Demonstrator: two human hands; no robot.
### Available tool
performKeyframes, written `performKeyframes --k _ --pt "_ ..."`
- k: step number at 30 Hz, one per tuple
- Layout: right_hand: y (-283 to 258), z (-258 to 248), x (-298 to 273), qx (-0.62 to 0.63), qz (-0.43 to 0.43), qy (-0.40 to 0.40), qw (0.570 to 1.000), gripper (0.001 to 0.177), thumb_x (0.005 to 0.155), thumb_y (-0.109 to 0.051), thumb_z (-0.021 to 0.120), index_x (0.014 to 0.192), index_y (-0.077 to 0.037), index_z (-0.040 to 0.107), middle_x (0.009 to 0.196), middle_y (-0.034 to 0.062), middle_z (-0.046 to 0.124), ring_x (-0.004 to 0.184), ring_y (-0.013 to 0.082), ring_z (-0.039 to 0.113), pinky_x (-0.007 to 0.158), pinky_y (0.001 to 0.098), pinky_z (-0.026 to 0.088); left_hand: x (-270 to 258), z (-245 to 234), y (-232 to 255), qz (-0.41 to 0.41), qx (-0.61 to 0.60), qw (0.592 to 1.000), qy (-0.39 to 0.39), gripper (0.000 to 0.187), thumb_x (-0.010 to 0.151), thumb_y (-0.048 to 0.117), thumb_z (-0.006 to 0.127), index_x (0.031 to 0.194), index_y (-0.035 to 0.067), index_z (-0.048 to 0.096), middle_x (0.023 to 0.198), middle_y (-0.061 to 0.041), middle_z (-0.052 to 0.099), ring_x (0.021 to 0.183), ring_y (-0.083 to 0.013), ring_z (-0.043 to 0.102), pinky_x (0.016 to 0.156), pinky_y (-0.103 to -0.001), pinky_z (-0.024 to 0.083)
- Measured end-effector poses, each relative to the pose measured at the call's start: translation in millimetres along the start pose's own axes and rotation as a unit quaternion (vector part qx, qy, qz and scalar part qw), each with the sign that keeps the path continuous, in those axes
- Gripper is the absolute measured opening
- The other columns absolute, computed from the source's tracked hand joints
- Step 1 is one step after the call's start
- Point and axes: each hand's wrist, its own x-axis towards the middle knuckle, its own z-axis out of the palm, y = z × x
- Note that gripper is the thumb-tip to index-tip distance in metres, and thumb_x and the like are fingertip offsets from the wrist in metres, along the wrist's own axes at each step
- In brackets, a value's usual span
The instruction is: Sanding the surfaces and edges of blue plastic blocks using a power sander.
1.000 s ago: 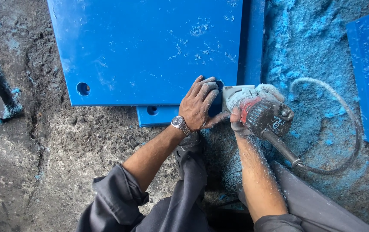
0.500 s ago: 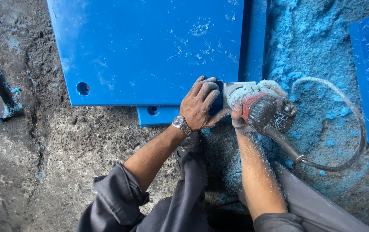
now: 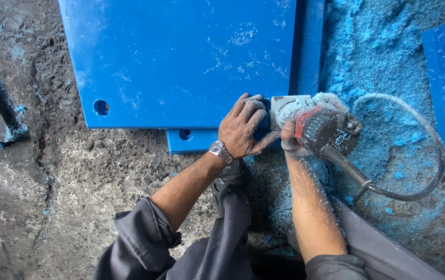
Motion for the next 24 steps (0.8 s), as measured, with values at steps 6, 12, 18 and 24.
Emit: performKeyframes --k 6,12,18,24 --pt "-1.4 2.7 9.9 0.015 -0.022 0.017 1.0 0.082 0.096 -0.054 0.067 0.148 0.004 0.041 0.138 0.0199 0.056 0.13 0.0352 0.056 0.112 0.0494 0.047 -0.2 2.8 -2.1 -0.001 -0.002 1.0 -0.005 0.053 0.085 0.046 0.082 0.113 0.004 0.065 0.12 -0.014 0.063 0.123 -0.0354 0.059 0.119 -0.051 0.043" --pt "2.5 2.5 12.9 -0.044 -0.04 -0.021 0.998 0.079 0.1 -0.049 0.062 0.152 0.006 0.039 0.144 0.0231 0.055 0.133 0.0371 0.055 0.115 0.0484 0.047 -0.9 5.7 -3.3 0.003 0.002 1.0 0.011 0.054 0.083 0.046 0.081 0.112 0.003 0.065 0.12 -0.016 0.063 0.121 -0.0361 0.06 0.116 -0.052 0.044" --pt "-6.4 8.7 19.4 -0.013 -0.004 0.0 1.0 0.078 0.097 -0.047 0.067 0.15 0.005 0.043 0.138 0.0188 0.058 0.129 0.0348 0.057 0.113 0.0469 0.047 -0.3 3.6 -1.1 -0.006 0.001 1.0 0.013 0.055 0.084 0.046 0.081 0.115 0.003 0.065 0.124 -0.016 0.062 0.123 -0.0368 0.06 0.117 -0.05 0.045" --pt "-0.9 16.5 22.2 0.037 -0.011 0.024 0.999 0.08 0.097 -0.05 0.07 0.149 0.004 0.041 0.137 0.0177 0.058 0.127 0.0334 0.058 0.112 0.0462 0.049 0.1 4.5 -1.0 -0.012 0.004 1.0 0.007 0.055 0.083 0.045 0.082 0.115 0.003 0.065 0.124 -0.016 0.063 0.123 -0.0359 0.06 0.117 -0.05 0.045"
